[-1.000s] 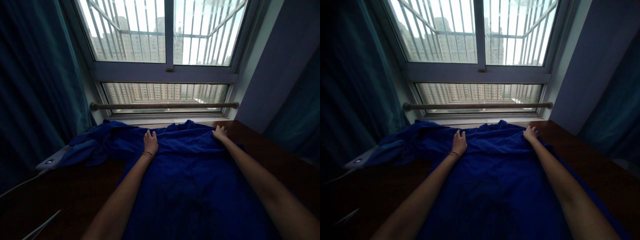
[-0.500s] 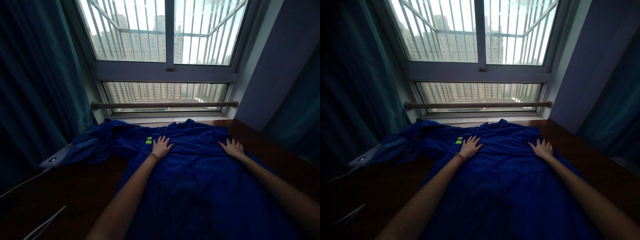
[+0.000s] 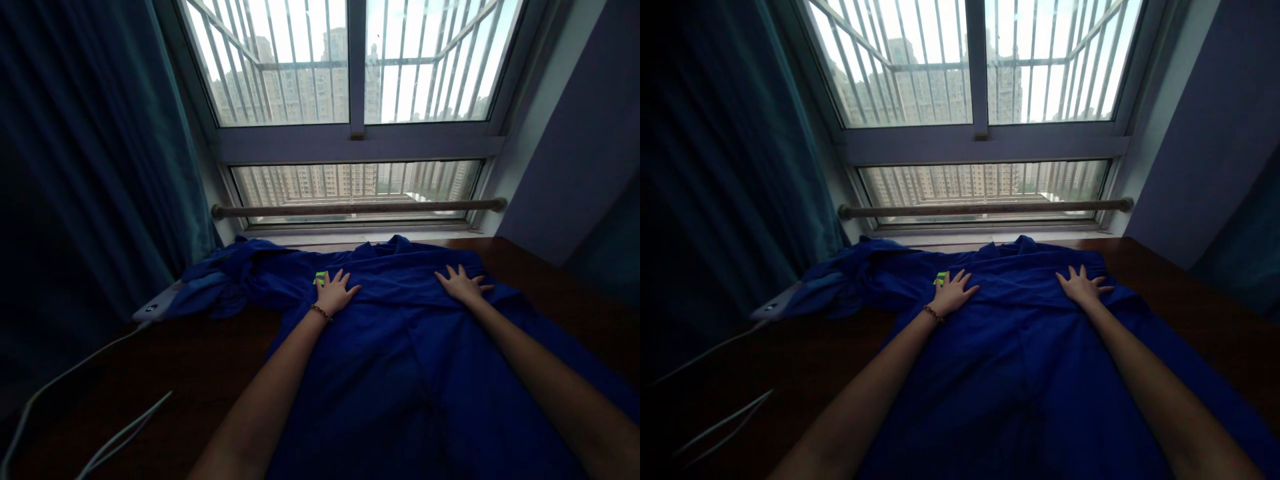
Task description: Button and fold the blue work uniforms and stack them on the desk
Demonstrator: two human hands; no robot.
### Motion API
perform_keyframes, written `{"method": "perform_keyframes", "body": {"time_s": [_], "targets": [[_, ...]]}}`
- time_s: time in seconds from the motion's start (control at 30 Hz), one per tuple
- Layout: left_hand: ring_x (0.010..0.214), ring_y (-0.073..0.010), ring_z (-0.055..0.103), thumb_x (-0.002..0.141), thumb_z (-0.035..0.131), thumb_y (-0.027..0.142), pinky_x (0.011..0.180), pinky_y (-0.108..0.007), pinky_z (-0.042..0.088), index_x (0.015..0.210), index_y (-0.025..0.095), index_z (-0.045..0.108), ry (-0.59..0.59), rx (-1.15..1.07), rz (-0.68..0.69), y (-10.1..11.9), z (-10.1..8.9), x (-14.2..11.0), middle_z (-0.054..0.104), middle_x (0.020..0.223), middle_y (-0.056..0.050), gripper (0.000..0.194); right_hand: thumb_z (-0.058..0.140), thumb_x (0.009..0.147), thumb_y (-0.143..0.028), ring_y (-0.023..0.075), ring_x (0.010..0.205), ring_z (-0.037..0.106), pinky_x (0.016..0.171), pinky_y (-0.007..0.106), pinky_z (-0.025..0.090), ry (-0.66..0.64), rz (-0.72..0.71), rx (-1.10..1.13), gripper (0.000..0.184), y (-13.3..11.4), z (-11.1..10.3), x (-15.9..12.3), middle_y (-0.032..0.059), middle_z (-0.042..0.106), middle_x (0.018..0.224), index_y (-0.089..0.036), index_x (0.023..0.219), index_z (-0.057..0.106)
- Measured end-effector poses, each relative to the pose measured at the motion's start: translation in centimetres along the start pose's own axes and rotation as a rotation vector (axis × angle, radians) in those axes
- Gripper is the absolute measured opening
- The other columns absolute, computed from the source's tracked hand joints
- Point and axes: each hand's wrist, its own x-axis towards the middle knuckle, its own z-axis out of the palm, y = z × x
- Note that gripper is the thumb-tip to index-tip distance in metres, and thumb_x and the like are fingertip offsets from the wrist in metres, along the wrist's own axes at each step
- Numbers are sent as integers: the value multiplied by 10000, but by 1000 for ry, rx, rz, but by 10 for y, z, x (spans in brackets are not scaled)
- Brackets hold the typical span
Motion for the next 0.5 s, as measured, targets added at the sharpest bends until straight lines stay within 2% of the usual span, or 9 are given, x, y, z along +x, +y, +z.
{"method": "perform_keyframes", "body": {"time_s": [0.13, 0.23, 0.27, 0.33, 0.43, 0.5], "targets": [[1270, -373, 139, 744, 202, 683, 959, -602, 139, 1310, 326, 291, -52, -5, 17, -6, -2, 3, 214, 1418, -8, 675, 183, 714, -718, 513, 1201, 41, 796, 749, 17, 15, -26, 5, 732, 8, 4, 10, 70, 161, 1415, -309, 1304, 327], [1258, -335, 210, 783, 302, 587, 977, -548, 183, 1284, 254, 353, 21, 30, 3, -15, -14, 8, 291, 1384, -70, 603, 186, 723, -707, 507, 1200, 57, 814, 742, 36, 22, -41, 3, 714, 12, 8, 11, 48, 174, 1414, -311, 1298, 338], [1257, -319, 222, 795, 353, 518, 985, -529, 187, 1262, 211, 384, 95, 60, -30, -21, -23, 9, 321, 1363, -104, 560, 185, 729, -700, 508, 1197, 67, 819, 740, 43, 25, -49, 1, 704, 14, 9, 12, 37, 183, 1412, -313, 1296, 340], [1270, -298, 196, 791, 435, 352, 1003, -515, 157, 1209, 136, 434, 315, 143, -139, -37, -47, 8, 343, 1334, -160, 471, 183, 741, -684, 503, 1195, 91, 830, 735, 62, 35, -68, -4, 683, 17, 11, 13, 26, 209, 1403, -313, 1290, 350], [1299, -299, 78, 751, 464, 184, 1003, -559, 71, 1174, 113, 455, 654, 219, -331, -74, -88, -3, 280, 1361, -176, 429, 199, 750, -666, 483, 1195, 133, 846, 722, 91, 50, -89, -9, 663, 20, 13, 15, 34, 242, 1389, -304, 1278, 372], [1295, -328, 45, 738, 453, 143, 963, -613, 91, 1173, 122, 458, 748, 147, -443, -105, -109, -14, 252, 1373, -173, 436, 211, 751, -662, 477, 1190, 156, 853, 716, 100, 56, -89, -14, 657, 20, 14, 16, 34, 253, 1384, -299, 1270, 385]]}}
